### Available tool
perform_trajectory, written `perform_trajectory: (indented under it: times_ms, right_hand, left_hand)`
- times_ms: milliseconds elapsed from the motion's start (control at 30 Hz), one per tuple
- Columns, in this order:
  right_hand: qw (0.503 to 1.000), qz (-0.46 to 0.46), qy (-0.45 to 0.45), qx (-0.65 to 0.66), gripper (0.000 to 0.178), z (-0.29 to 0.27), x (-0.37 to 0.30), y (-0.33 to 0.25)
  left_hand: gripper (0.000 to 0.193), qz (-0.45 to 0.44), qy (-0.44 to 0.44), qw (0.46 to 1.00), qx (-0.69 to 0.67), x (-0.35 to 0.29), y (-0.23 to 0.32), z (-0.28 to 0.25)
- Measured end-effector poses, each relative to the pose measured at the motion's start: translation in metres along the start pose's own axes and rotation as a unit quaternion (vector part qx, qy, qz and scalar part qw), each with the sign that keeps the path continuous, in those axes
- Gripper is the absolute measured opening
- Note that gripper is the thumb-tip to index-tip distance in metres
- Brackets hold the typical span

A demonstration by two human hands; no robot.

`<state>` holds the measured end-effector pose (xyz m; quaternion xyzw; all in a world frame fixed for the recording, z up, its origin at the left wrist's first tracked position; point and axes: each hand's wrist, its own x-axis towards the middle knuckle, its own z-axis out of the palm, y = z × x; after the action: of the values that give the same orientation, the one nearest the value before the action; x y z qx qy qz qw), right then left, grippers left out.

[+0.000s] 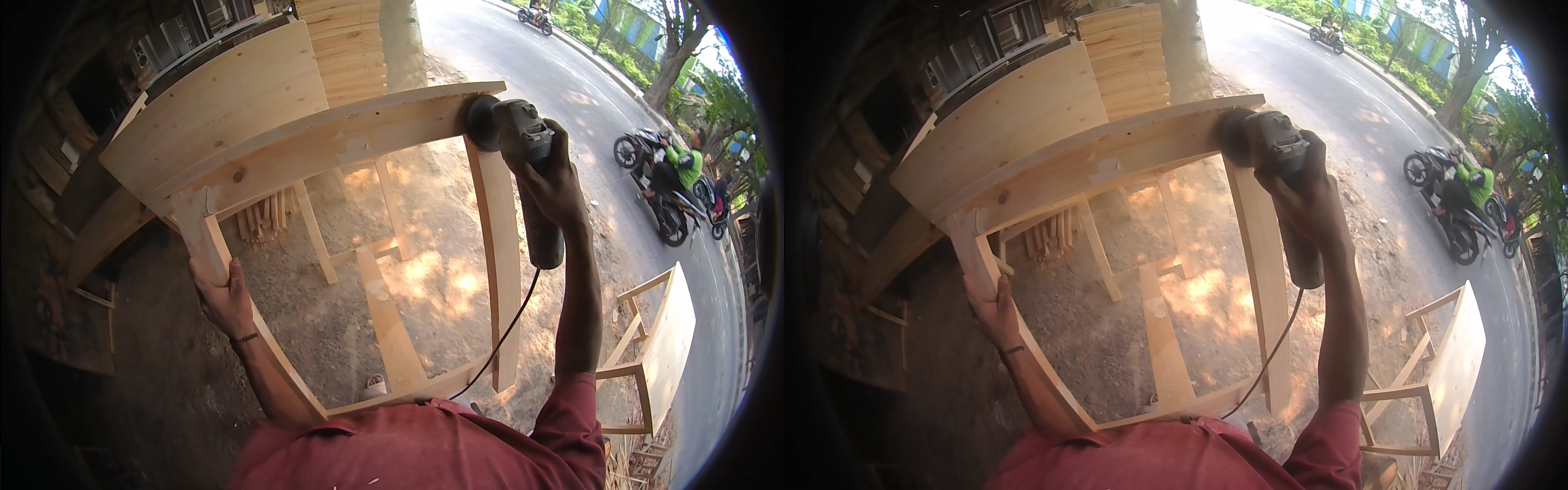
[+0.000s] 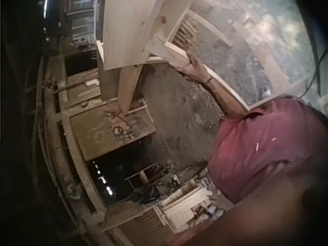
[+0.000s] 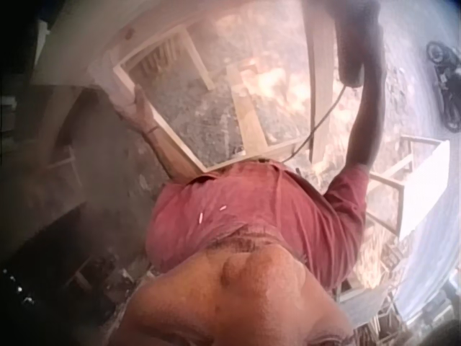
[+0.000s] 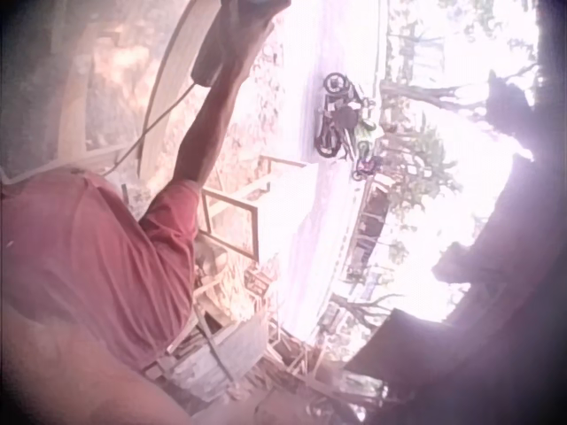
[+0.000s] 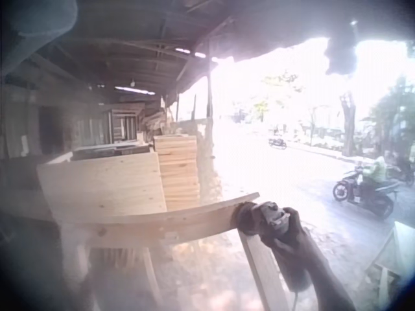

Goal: The person picks up a wooden table frame and uses an angle grinder with a sanding disc to smooth the edges and joints of the wood.

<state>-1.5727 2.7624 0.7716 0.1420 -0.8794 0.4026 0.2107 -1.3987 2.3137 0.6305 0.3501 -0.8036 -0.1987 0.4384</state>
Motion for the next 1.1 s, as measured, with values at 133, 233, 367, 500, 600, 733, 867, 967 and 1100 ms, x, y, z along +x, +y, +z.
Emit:
perform_trajectory:
  times_ms: [133,233,367,500,600,733,867,967,1100]
  right_hand:
    - [1.000,0.008,0.012,0.013,0.072,-0.006,0.004,0.014]
    - [1.000,0.010,0.005,0.028,0.075,-0.006,0.007,0.017]
    - [1.000,0.011,-0.015,0.002,0.078,0.003,0.002,-0.006]
    - [0.999,0.008,-0.039,-0.005,0.075,0.014,-0.010,-0.034]
    - [0.997,-0.064,-0.051,-0.001,0.071,0.028,-0.016,-0.045]
    - [0.996,-0.067,-0.062,0.000,0.072,0.032,-0.016,-0.053]
    - [0.998,-0.043,-0.049,-0.010,0.073,0.026,-0.017,-0.043]
    - [0.999,-0.019,-0.048,-0.016,0.072,0.020,-0.018,-0.040]
    - [0.999,0.002,-0.046,-0.016,0.077,0.019,-0.021,-0.037]
  left_hand:
    - [0.081,-0.003,-0.002,1.000,-0.002,0.000,0.000,-0.002]
    - [0.081,0.009,0.009,1.000,-0.026,0.002,-0.006,0.003]
    - [0.080,-0.005,0.000,0.999,-0.045,0.002,0.000,0.002]
    - [0.081,0.008,-0.006,0.999,-0.053,0.002,-0.003,0.002]
    - [0.081,0.012,-0.006,0.999,-0.043,0.003,-0.004,0.001]
    - [0.082,0.014,-0.008,0.999,-0.049,0.001,0.004,-0.003]
    - [0.082,0.008,-0.015,0.999,-0.029,-0.001,0.005,-0.001]
    - [0.083,0.024,-0.002,1.000,-0.021,0.002,0.000,0.000]
    - [0.081,0.009,-0.005,0.999,-0.051,0.000,0.002,-0.001]
